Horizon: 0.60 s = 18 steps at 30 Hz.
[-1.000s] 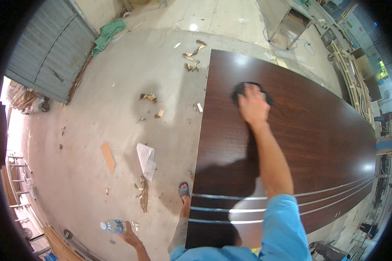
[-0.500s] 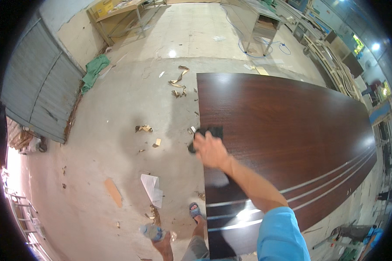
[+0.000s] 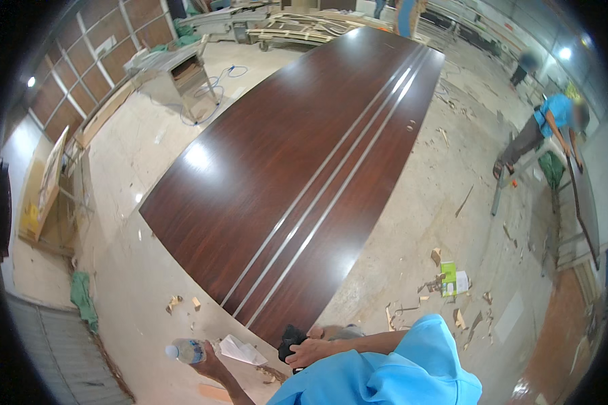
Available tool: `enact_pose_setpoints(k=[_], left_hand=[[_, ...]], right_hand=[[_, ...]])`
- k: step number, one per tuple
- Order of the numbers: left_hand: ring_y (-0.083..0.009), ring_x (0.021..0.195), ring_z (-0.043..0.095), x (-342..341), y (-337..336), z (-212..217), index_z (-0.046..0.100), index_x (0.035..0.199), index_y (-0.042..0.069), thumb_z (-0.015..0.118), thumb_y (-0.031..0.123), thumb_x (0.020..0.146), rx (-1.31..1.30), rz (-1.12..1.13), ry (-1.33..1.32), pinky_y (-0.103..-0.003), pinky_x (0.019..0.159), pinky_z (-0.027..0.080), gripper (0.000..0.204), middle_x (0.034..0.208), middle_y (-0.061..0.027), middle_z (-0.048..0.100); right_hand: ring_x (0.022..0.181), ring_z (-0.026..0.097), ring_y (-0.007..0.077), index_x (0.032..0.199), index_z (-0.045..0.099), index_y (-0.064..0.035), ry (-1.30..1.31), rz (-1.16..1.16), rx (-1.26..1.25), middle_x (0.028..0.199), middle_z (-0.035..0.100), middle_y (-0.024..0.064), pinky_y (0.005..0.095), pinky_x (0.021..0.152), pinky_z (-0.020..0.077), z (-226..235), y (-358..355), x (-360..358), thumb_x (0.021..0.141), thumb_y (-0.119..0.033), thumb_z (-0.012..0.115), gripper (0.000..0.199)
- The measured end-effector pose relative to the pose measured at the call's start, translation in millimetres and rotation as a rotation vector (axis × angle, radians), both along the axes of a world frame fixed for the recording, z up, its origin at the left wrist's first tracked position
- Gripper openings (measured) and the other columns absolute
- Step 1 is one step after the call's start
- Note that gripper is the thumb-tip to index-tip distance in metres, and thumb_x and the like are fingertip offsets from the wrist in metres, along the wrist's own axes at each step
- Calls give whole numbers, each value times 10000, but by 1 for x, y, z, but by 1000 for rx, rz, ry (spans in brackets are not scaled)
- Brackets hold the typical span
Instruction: The person wipes a large dark wooden table with a black cloth, moving the cloth back and forth across the surface. They occasionally pick up and move a plastic water bottle to access different areas of the table.
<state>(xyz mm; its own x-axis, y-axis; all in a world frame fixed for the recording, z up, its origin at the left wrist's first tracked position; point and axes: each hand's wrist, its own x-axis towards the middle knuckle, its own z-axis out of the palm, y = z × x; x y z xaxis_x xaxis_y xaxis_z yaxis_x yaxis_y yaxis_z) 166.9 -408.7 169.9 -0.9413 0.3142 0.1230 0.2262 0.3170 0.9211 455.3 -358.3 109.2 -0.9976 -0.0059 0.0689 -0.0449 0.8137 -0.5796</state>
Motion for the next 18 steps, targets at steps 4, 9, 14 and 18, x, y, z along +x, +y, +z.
enact_pose_setpoints(k=[4, 9, 14, 18], left_hand=[[-320, 1178, 676, 67, 13, 14, 532, 1432, -66, 872, 64, 837, -50, -126, 27, -441, 1037, 545, 697, 1320, -213, 668], [-333, 1230, 645, 163, 16, 22, 515, 1463, -56, 877, 107, 847, 34, -377, -30, -448, 1088, 487, 734, 1375, -209, 650], [-360, 1220, 649, 236, 16, 43, 535, 1432, -68, 882, 172, 856, 30, -440, 25, -455, 1072, 490, 714, 1370, -235, 648], [-364, 1162, 679, 263, 19, 47, 604, 1351, -79, 896, 183, 840, 24, -466, 62, -467, 1033, 517, 644, 1295, -235, 691]], right_hand=[[990, 641, 355, 1054, 636, -101, -125, -578, -11, 1083, 609, 115, 490, 712, 574, 1, 5, 99, 870, -170, 645, 196], [926, 702, 381, 1073, 709, -88, -126, -1596, -7, 1077, 707, 156, 501, 796, 569, 5, 32, 244, 915, -224, 728, 210], [1023, 695, 349, 1149, 717, -92, 215, -1481, 41, 1097, 681, 144, 459, 839, 578, 32, 19, 237, 903, -236, 741, 286], [1069, 683, 318, 1193, 686, -93, 328, -1266, 22, 1226, 610, 121, 446, 804, 592, 38, 4, 176, 853, -200, 759, 365]])
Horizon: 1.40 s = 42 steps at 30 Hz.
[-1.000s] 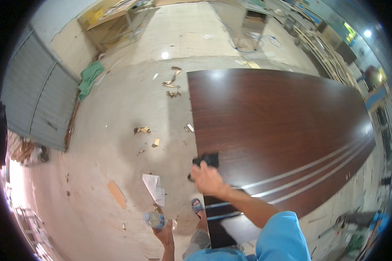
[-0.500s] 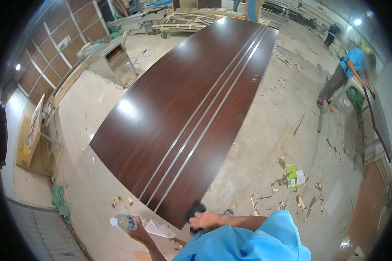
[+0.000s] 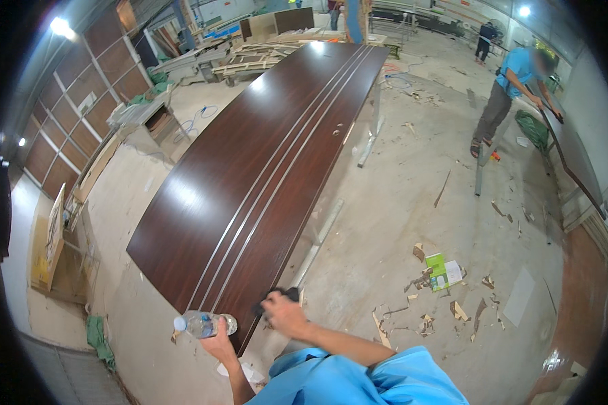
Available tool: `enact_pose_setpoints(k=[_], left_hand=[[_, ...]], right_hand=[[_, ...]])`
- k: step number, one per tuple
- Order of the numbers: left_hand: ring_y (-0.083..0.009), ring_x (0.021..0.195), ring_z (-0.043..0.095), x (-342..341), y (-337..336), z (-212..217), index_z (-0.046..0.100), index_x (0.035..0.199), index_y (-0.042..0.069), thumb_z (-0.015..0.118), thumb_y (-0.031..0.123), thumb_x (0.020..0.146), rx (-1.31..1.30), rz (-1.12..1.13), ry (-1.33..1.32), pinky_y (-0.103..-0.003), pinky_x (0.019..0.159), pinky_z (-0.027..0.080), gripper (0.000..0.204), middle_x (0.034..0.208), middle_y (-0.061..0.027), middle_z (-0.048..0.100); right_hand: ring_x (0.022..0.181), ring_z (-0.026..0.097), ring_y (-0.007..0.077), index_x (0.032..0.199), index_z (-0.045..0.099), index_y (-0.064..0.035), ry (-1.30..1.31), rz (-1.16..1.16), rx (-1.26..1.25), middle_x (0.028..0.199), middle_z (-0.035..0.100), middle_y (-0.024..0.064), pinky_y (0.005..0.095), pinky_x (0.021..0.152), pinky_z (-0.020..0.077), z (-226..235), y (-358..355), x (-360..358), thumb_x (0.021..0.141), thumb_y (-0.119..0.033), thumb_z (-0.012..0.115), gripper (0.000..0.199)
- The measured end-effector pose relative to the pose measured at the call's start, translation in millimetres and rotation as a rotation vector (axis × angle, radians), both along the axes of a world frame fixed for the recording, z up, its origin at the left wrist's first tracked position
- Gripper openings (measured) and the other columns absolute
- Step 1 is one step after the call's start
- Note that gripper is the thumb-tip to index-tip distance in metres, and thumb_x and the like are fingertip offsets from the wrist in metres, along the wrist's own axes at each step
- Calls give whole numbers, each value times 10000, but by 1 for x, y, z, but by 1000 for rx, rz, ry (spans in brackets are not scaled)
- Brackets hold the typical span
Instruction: The person wipes a large dark wooden table with a black cloth, moving the cloth back and forth across the surface. They occasionally pick up and move a plastic water bottle to access different areas of the table.
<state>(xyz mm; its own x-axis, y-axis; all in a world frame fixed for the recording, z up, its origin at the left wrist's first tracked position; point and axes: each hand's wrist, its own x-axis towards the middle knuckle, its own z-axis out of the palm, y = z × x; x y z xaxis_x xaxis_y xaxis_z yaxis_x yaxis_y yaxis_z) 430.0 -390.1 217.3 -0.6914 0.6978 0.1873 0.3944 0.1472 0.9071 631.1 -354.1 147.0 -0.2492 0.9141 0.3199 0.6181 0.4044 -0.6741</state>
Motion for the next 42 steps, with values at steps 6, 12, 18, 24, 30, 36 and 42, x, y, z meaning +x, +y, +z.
enact_pose_setpoints(k=[6, 12, 18, 24, 30, 36, 42], left_hand=[[-377, 1140, 700, 22, 28, -18, 636, 1326, -85, 910, 193, 821, -20, 85, 62, -471, 1009, 537, 639, 1266, -238, 717], [-391, 1171, 691, 60, 108, -32, 594, 1398, -76, 913, 227, 816, -117, 210, 87, -487, 1022, 531, 730, 1293, -251, 708], [-396, 1196, 683, 137, 281, -33, 571, 1421, -72, 914, 208, 807, 5, 201, 42, -494, 1042, 522, 757, 1306, -266, 694], [-352, 1201, 677, 227, 465, -10, 577, 1388, -63, 901, 117, 789, 22, 27, 47, -465, 1045, 516, 704, 1307, -231, 691], [-419, 1116, 699, 343, 630, 25, 583, 1364, -8, 912, 209, 716, -208, -394, 199, -485, 962, 546, 759, 1188, -229, 729], [-431, 981, 723, 499, 823, 34, 589, 1364, -3, 876, 297, 736, -350, -723, 863, -520, 839, 591, 753, 1077, -229, 735], [-428, 938, 756, 650, 1007, 58, 620, 1252, 11, 852, 327, 775, -559, -798, 1021, -537, 850, 604, 617, 1027, -217, 758]], right_hand=[[995, 679, 320, 1216, 632, -82, -262, 371, 31, 1145, 562, 132, 437, 719, 598, -22, 55, -6, 834, -181, 766, 417], [933, 694, 320, 1124, 601, -101, -295, 302, 56, 1132, 559, 131, 437, 672, 601, -26, 179, 42, 867, -243, 781, 344], [975, 720, 340, 1146, 602, -110, -429, -16, -82, 1178, 562, 151, 470, 728, 624, -2, 384, 178, 884, -236, 765, 334], [990, 717, 370, 1190, 606, -107, -460, -338, -203, 1196, 572, 156, 483, 721, 622, 26, 547, 320, 934, -305, 734, 348], [926, 676, 282, 1225, 588, -162, -498, 216, -36, 1171, 556, 98, 426, 636, 605, -3, 599, 347, 865, -356, 776, 450], [912, 643, 183, 1276, 594, -144, -542, 200, 247, 1152, 571, 48, 314, 595, 576, -28, 740, 436, 796, -355, 804, 565], [854, 650, 152, 1043, 637, -188, -528, 14, 261, 1041, 583, 14, 291, 573, 532, -12, 915, 583, 768, -332, 810, 356]])
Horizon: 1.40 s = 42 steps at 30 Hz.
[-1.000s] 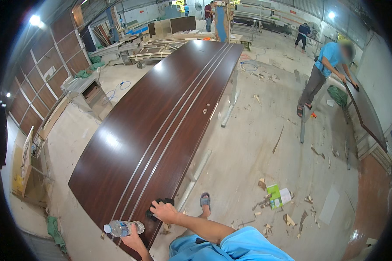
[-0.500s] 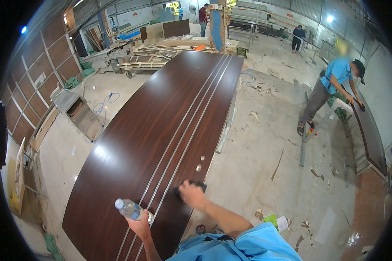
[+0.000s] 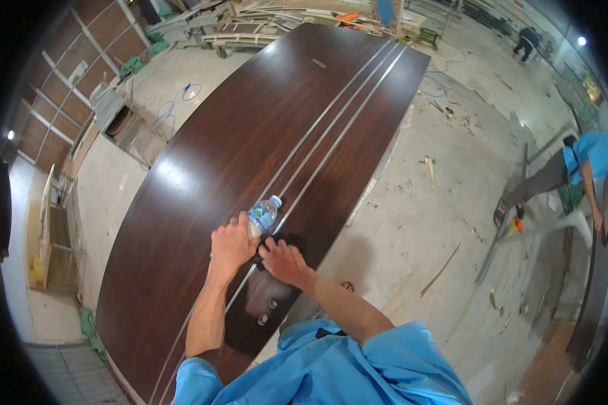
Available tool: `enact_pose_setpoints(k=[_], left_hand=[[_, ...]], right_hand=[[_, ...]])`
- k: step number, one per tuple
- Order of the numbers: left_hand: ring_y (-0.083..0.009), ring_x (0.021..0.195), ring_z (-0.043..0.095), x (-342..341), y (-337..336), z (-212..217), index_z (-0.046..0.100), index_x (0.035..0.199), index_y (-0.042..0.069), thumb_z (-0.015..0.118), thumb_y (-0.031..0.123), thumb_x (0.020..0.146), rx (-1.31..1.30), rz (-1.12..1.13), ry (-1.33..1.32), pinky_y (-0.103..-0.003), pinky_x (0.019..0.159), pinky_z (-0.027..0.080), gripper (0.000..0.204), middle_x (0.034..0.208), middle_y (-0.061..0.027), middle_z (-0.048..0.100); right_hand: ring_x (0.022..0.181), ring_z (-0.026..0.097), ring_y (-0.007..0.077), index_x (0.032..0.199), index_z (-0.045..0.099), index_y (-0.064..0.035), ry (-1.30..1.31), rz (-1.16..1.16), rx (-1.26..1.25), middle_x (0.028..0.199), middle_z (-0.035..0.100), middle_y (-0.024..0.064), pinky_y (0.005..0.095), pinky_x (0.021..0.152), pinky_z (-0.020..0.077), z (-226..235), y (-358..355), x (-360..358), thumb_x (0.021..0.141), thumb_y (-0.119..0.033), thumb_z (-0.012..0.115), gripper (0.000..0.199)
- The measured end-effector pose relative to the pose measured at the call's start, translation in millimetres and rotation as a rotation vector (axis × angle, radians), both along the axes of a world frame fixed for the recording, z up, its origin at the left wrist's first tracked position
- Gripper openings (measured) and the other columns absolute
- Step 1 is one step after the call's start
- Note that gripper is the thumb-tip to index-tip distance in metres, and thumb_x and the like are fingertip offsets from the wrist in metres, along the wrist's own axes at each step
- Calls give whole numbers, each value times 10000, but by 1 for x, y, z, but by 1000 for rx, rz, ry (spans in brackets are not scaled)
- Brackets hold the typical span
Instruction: The person wipes a large dark wooden table with a black cloth, moving the cloth back and forth across the surface. They occasionally pick up and move a plastic water bottle to access different areas of the table.
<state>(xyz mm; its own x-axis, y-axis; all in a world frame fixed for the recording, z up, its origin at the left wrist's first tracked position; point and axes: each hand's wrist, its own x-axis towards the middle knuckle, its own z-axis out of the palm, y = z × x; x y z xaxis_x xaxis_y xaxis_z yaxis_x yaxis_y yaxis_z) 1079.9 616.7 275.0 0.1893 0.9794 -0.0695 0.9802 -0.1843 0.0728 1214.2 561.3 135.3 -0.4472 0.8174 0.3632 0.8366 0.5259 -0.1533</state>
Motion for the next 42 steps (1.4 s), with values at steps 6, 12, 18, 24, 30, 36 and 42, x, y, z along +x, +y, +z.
enact_pose_setpoints(k=[6, 12, 18, 24, 30, 36, 42], left_hand=[[-438, 977, 754, 29, 84, 36, 657, 1185, 41, 841, 317, 785, -123, 107, 142, -547, 877, 596, 521, 1044, -226, 771], [-420, 1002, 748, 41, 139, 45, 659, 1153, 61, 790, 270, 773, -279, 123, 45, -528, 869, 598, 453, 1069, -215, 765], [-412, 960, 740, 44, 183, 44, 638, 1183, 56, 844, 226, 734, -309, 239, -105, -505, 833, 600, 522, 997, -199, 747], [-379, 938, 742, 58, 231, 39, 624, 1261, 21, 868, 214, 744, -272, 285, 29, -480, 836, 597, 603, 998, -179, 740], [-366, 958, 730, 63, 254, 34, 607, 1297, 14, 881, 201, 722, -400, 201, 84, -479, 849, 595, 665, 972, -170, 718], [-355, 995, 735, 65, 237, 41, 616, 1343, 53, 885, 199, 707, -377, 315, -36, -473, 887, 595, 706, 1041, -160, 745], [-354, 960, 745, 56, 233, 55, 667, 1322, 68, 910, 176, 639, -316, 328, -133, -467, 878, 586, 734, 1077, -180, 768]], right_hand=[[919, 673, 267, 1188, 646, -142, 114, 149, -213, 1109, 584, 87, 383, 686, 617, -6, 115, 53, 793, -281, 832, 458], [999, 664, 328, 1224, 651, -88, 27, 167, -251, 1165, 587, 139, 457, 746, 628, -19, 260, 85, 843, -288, 751, 441], [904, 663, 358, 1187, 661, -104, 131, -273, -104, 1127, 594, 129, 470, 650, 600, -1, 453, 193, 905, -250, 690, 319], [836, 619, 233, 1235, 688, -21, 31, 275, 65, 1049, 606, 73, 331, 597, 553, -13, 382, 122, 732, -200, 756, 538], [881, 648, 271, 1260, 696, -103, 39, 201, -242, 1108, 609, 76, 404, 689, 568, -23, 445, 174, 802, -342, 775, 522], [866, 653, 325, 1182, 698, -34, 98, -104, -202, 1137, 614, 113, 461, 703, 578, -16, 455, 169, 911, -313, 733, 390], [875, 654, 307, 1184, 642, -36, 740, 658, -338, 971, 624, 115, 432, 784, 542, -22, 336, 51, 912, -227, 688, 336]])
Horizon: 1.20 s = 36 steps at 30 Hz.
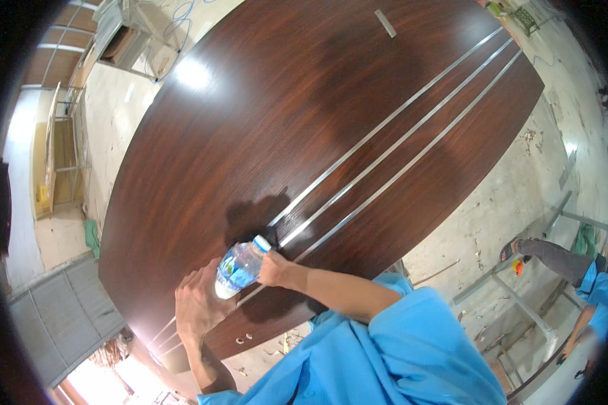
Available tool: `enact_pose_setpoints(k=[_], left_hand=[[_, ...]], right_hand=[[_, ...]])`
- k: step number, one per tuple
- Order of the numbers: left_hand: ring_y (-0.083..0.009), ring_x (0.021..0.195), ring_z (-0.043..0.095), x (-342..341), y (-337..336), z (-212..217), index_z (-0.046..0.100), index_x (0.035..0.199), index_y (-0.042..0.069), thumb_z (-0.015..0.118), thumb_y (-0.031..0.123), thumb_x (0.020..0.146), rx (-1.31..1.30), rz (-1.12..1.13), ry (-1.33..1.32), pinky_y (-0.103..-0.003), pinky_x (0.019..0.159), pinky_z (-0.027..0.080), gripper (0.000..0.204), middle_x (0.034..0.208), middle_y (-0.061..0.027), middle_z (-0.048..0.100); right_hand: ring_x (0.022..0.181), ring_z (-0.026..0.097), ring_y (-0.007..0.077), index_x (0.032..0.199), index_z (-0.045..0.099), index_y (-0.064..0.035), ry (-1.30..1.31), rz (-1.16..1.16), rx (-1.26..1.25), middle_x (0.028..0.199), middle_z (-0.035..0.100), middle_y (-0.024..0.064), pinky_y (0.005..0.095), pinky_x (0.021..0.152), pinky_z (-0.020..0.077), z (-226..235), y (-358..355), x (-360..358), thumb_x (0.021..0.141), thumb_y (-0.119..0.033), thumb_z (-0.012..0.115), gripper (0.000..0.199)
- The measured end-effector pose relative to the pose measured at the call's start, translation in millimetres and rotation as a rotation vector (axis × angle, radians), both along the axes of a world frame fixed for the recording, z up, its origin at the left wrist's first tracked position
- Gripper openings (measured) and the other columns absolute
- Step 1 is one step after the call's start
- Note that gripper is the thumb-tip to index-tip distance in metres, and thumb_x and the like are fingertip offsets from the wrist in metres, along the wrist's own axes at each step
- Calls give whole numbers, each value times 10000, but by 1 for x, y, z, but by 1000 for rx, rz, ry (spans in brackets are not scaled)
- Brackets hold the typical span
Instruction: The person wipes a large dark wooden table with a black cloth, moving the cloth back and forth across the surface. They occasionally pick up and move a plastic water bottle to access different areas of the table.
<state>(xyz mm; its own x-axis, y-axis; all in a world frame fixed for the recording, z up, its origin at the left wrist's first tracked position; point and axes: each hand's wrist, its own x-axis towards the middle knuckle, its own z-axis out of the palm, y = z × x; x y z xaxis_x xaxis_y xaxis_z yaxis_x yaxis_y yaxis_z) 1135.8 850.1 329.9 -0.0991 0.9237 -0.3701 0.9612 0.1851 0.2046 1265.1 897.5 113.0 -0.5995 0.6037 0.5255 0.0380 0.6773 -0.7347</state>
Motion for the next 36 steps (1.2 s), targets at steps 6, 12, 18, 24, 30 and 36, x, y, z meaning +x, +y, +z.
enact_pose_setpoints(k=[6, 12, 18, 24, 30, 36], left_hand=[[-362, 1037, 673, 3, 20, -47, 642, 1382, 42, 923, 127, 587, 262, 75, -225, -470, 969, 517, 847, 1120, -176, 744], [-273, 1111, 690, 19, 35, -94, 680, 1312, 2, 958, 181, 671, 480, 460, -651, -429, 1017, 526, 722, 1152, -120, 750], [-210, 1054, 693, 14, 90, -120, 655, 1282, -44, 916, 66, 815, 946, 726, -736, -381, 990, 543, 546, 1168, -108, 733], [-270, 1208, 638, 27, 156, -171, 496, 1467, -44, 823, 63, 919, 979, 953, -645, -427, 1090, 501, 647, 1365, -166, 640], [-289, 1253, 620, 62, 180, -196, 500, 1491, -52, 814, 127, 938, 1081, 938, -583, -450, 1121, 462, 661, 1403, -186, 630], [-293, 1166, 659, 100, 213, -190, 527, 1446, -50, 782, 199, 977, 1189, 1194, -311, -435, 1020, 556, 589, 1389, -181, 635]], right_hand=[[729, 635, 257, 1198, 678, -74, -654, -472, 397, 930, 642, 88, 387, 608, 543, -31, 126, 98, 825, -173, 707, 387], [1053, 700, 408, 1386, 596, -50, -973, -1205, -40, 1293, 587, 167, 525, 853, 606, 18, 289, 313, 1053, -385, 572, 473], [812, 678, 322, 1074, 657, -55, -948, -762, 258, 998, 608, 187, 472, 621, 603, 27, 176, 206, 932, -245, 643, 238], [751, 661, 278, 1277, 630, -107, -582, -45, 204, 1001, 602, 80, 438, 655, 581, 20, 70, 106, 869, -292, 712, 456], [892, 671, 317, 1348, 616, -85, -760, -670, 199, 1112, 609, 126, 445, 661, 587, 7, 309, 295, 878, -405, 727, 579], [1042, 692, 363, 1403, 612, -115, -866, -1024, 80, 1257, 600, 126, 494, 809, 601, 16, 565, 506, 977, -403, 663, 517]])
